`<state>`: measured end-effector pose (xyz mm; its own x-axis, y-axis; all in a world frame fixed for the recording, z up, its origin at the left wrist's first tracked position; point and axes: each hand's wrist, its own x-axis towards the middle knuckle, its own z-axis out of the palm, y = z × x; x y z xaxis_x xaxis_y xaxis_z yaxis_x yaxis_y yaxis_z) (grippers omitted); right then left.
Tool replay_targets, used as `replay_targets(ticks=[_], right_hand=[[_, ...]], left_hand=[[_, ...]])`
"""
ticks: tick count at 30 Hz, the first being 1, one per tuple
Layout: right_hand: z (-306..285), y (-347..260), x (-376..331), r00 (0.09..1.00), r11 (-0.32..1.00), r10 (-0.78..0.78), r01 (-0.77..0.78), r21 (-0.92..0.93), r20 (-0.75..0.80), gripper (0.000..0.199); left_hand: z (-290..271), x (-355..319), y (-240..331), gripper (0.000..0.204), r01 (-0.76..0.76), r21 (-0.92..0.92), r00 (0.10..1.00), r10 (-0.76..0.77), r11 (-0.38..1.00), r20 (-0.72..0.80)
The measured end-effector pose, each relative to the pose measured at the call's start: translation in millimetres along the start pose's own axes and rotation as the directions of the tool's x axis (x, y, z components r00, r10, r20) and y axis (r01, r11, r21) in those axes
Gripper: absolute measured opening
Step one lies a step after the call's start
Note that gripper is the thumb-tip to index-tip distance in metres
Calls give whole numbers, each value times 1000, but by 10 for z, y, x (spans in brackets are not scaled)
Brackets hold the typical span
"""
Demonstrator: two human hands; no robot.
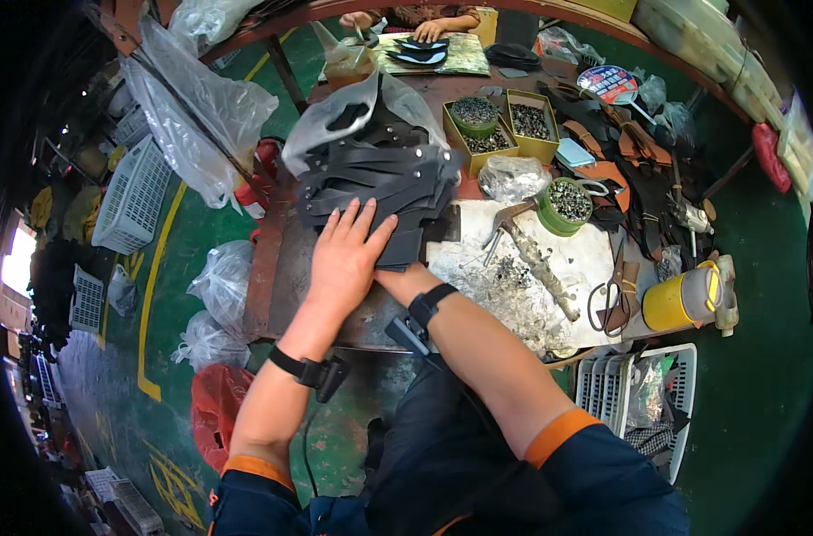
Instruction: The worker uses a hammer to flatten leather components on a metal plate and organizes them into plastic bags.
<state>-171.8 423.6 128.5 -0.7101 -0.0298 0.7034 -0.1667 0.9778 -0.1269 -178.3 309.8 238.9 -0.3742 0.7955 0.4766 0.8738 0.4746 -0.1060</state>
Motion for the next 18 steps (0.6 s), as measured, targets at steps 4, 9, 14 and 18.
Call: replay_targets(ticks=[4,9,14,18], right_hand=[[-225,-74,64,881,944,93,-227,241,463,59],[-965,-248,-142,829,927,53,-248,281,557,59],[-1648,-297,-921,913,895,-39,-148,420,405,41],[-2028,-182,-1256,921,856,70,-252,451,382,28]], left_hand=[[83,-119,16,51,150,21,988,-151,988,30],[103,-349,-34,66,136,20,990,-137,991,39],[274,-772,74,72,179,-10,967,-174,984,186],[278,-921,218,81,181,-112,965,-155,977,212]])
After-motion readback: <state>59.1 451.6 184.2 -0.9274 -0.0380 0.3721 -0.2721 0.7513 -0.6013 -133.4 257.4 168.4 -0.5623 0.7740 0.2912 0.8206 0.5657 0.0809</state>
